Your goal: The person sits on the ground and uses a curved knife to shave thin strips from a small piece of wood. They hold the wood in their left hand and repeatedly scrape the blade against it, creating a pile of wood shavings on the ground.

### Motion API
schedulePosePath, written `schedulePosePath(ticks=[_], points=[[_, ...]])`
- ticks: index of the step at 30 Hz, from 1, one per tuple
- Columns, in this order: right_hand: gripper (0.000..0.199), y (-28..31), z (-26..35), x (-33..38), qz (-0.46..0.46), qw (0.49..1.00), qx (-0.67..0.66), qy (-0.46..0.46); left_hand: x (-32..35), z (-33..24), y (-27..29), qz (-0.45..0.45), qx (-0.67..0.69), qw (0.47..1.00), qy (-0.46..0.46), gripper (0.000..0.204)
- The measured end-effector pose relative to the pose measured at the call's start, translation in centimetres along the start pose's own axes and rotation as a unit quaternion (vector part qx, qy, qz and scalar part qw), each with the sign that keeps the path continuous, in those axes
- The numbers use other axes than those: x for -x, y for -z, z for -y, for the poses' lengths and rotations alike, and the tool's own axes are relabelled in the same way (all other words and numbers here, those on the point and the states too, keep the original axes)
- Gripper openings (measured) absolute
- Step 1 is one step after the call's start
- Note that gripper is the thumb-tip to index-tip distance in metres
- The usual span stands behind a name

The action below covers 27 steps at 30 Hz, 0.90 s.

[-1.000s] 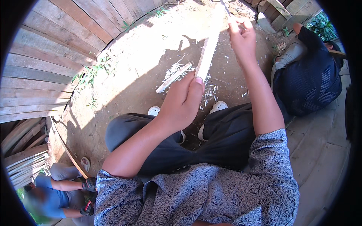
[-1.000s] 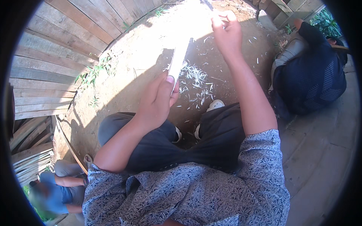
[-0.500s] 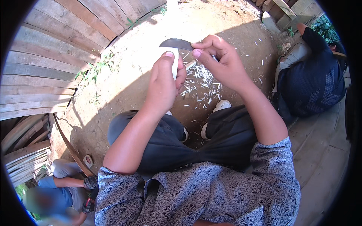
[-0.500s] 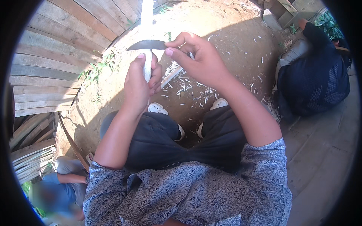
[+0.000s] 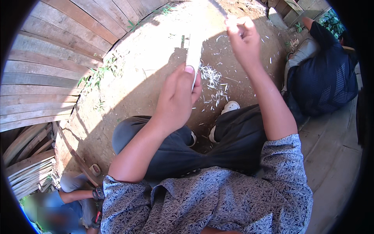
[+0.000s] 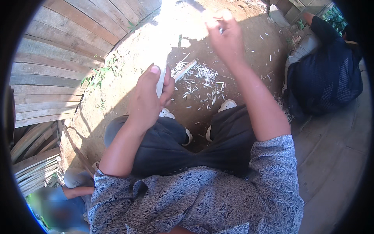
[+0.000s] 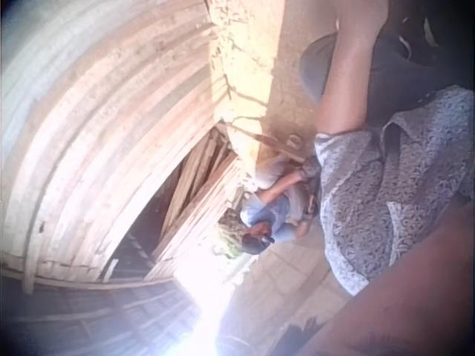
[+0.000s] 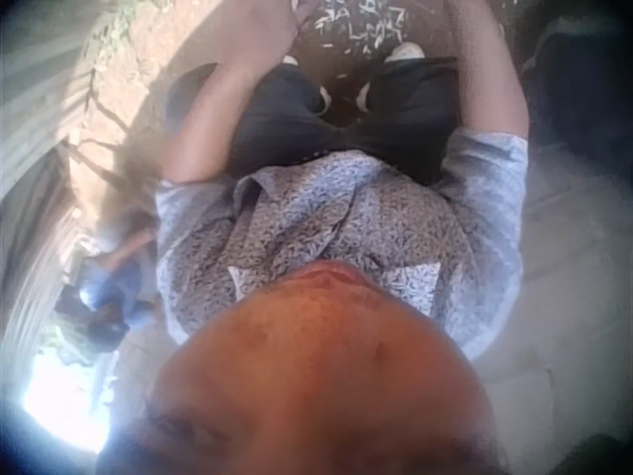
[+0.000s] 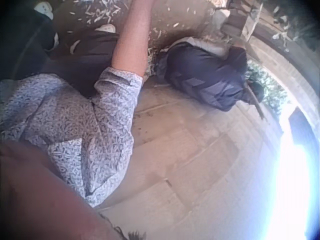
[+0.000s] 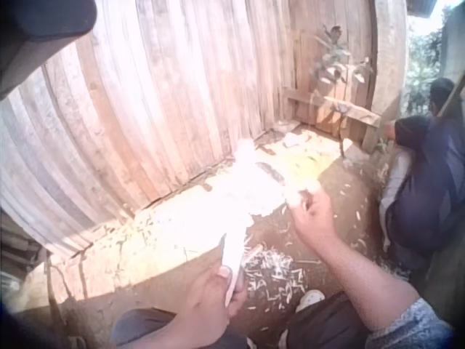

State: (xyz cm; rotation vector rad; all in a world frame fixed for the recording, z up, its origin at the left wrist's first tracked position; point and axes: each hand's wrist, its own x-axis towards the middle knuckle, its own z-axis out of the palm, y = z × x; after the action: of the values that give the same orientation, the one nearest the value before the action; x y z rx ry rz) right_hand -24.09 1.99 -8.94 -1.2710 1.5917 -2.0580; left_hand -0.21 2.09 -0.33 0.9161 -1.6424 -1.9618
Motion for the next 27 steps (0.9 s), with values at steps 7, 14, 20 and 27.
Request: schedulePosePath(ticks=[7, 14, 20, 27], points=[[0.016, 4.0, 0.7, -2.1, -0.041, 0.995, 0.003, -0.094, -0.7, 0.3, 1.5, 0.003, 0.024, 1.000, 0.004, 0.035], [0.015, -2.8, 7.6, 3.1, 0.232, 0.969, -0.026, -0.078, -1.3, 0.5, 1.5, -0.073, -0.002, 0.997, -0.017, 0.034], [0.018, -2.6, 6.9, 3.3, 0.227, 0.971, -0.025, -0.070, -1.3, 1.2, 1.0, -0.058, -0.069, 0.996, -0.018, 0.033], [0.015, -2.6, 3.8, 3.0, 0.164, 0.985, 0.012, 0.058, -1.2, 0.5, 0.8, -0.049, -0.083, 0.995, -0.009, 0.032]])
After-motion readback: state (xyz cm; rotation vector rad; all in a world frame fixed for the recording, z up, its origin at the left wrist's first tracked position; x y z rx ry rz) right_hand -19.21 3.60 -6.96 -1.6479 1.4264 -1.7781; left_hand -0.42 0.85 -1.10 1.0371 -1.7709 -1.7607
